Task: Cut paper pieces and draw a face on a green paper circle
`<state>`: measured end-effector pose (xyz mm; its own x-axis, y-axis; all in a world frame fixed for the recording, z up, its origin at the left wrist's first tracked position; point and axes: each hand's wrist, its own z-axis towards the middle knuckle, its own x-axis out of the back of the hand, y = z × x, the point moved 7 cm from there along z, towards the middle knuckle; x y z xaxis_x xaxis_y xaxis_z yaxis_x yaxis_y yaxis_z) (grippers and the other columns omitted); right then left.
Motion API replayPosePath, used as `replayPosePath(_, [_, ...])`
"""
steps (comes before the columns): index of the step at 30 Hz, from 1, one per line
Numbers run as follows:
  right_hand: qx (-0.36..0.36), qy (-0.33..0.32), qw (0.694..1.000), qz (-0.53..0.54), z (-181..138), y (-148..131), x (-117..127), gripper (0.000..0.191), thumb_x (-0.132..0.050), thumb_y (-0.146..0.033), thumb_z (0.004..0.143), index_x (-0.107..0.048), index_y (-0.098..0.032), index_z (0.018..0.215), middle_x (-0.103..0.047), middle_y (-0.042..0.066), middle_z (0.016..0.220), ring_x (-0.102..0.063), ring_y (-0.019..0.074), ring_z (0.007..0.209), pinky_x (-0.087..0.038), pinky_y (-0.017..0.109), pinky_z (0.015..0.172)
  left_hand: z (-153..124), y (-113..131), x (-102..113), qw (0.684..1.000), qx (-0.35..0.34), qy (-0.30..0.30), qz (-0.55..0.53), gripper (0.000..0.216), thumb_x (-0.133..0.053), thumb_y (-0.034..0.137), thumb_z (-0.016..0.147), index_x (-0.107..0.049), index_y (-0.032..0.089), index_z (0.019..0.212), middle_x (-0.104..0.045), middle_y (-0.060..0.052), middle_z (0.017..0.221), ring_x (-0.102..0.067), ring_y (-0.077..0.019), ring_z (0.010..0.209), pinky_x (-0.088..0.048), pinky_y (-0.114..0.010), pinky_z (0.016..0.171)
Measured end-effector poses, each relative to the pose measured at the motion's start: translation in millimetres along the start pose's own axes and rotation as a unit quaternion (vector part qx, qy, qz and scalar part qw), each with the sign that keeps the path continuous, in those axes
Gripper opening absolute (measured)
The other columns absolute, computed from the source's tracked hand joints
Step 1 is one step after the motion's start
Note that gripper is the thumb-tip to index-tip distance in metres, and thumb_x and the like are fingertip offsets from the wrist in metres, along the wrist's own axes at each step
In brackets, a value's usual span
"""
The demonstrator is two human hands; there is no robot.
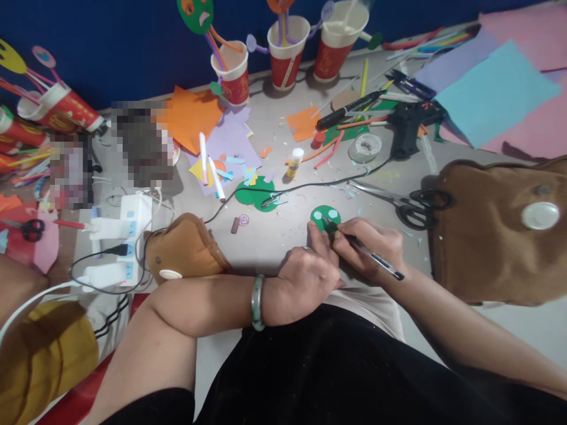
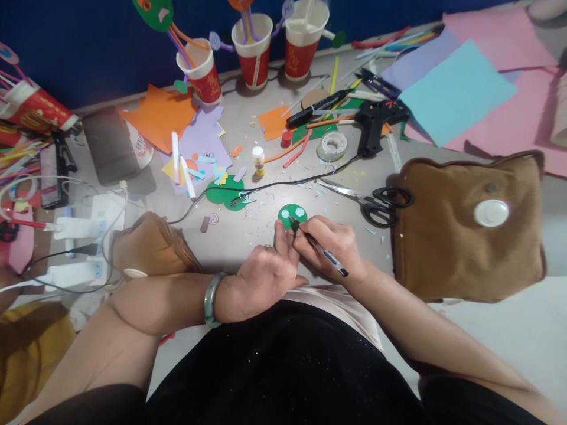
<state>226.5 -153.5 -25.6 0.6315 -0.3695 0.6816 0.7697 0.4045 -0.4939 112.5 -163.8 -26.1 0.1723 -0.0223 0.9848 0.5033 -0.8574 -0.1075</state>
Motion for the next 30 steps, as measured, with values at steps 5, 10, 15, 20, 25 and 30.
replayPosePath(5, [-0.019, 0.043, 0.999, -0.004, -3.6, 3.8, 8.7, 0.011, -0.066, -0.016, 0.095, -0.063, -0.025, 0.089, -0.072, 0.0, 0.072, -0.066, 0.0142, 0.054, -0.053, 0.026, 0.051, 0.2, -0.9, 0.3, 1.0, 0.01, 0.001, 0.0, 0.087, -0.063, 0.066, 0.103, -0.059, -0.003, 0.157, -0.06, -0.042, 0.153, -0.077, -0.0209, 0.069, -0.06, -0.03, 0.06])
replayPosePath(10, [-0.031, 0.076, 0.997, -0.006, -9.0, 9.6, 14.3, 0.013, -0.069, -0.014, 0.091, -0.062, -0.025, 0.088, -0.067, -0.003, 0.065, -0.06, 0.013, 0.048, -0.049, 0.027, 0.047, -0.4, -0.2, 0.9, 1.0, 0.008, 0.005, 0.004, 0.088, -0.062, 0.066, 0.103, -0.06, -0.005, 0.155, -0.061, -0.041, 0.152, -0.079, -0.0229, 0.073, -0.059, -0.031, 0.059])
replayPosePath(15, [-0.041, 0.061, 0.997, -0.007, -8.8, 8.5, 13.3, 0.016, -0.068, -0.011, 0.091, -0.062, -0.026, 0.089, -0.066, -0.002, 0.064, -0.059, 0.0138, 0.049, -0.047, 0.029, 0.047, -1.5, -0.4, 0.5, 1.0, 0.006, 0.011, 0.002, 0.087, -0.061, 0.065, 0.105, -0.059, -0.006, 0.156, -0.061, -0.042, 0.151, -0.079, -0.0239, 0.075, -0.059, -0.031, 0.06])
replayPosePath(20, [-0.033, 0.048, 0.998, -0.007, -7.3, 4.8, 11.5, 0.017, -0.067, -0.01, 0.093, -0.061, -0.026, 0.091, -0.066, -0.002, 0.066, -0.059, 0.0141, 0.048, -0.046, 0.03, 0.045, -1.5, -0.9, 0.4, 1.0, 0.005, 0.007, 0.002, 0.085, -0.058, 0.064, 0.106, -0.058, -0.004, 0.157, -0.062, -0.042, 0.15, -0.079, -0.0243, 0.076, -0.059, -0.031, 0.06])
replayPosePath(25, [-0.038, 0.041, 0.998, -0.019, -7.5, 6.3, 10.4, 0.015, -0.066, -0.013, 0.095, -0.061, -0.027, 0.091, -0.069, 0.0, 0.069, -0.063, 0.0163, 0.052, -0.05, 0.032, 0.048, -1.2, -1.5, 0.5, 1.0, 0.003, -0.006, -0.002, 0.085, -0.06, 0.064, 0.106, -0.058, -0.004, 0.157, -0.061, -0.042, 0.151, -0.079, -0.0237, 0.073, -0.06, -0.031, 0.06])
replayPosePath(30, [-0.029, 0.043, 0.998, -0.036, -7.7, 6.1, 10.9, 0.013, -0.067, -0.016, 0.095, -0.061, -0.026, 0.088, -0.069, -0.001, 0.067, -0.063, 0.0156, 0.051, -0.05, 0.031, 0.047, -1.0, -1.5, 0.4, 1.0, 0.006, -0.005, -0.003, 0.085, -0.059, 0.063, 0.106, -0.056, -0.004, 0.159, -0.058, -0.043, 0.153, -0.079, -0.0244, 0.075, -0.061, -0.032, 0.061])
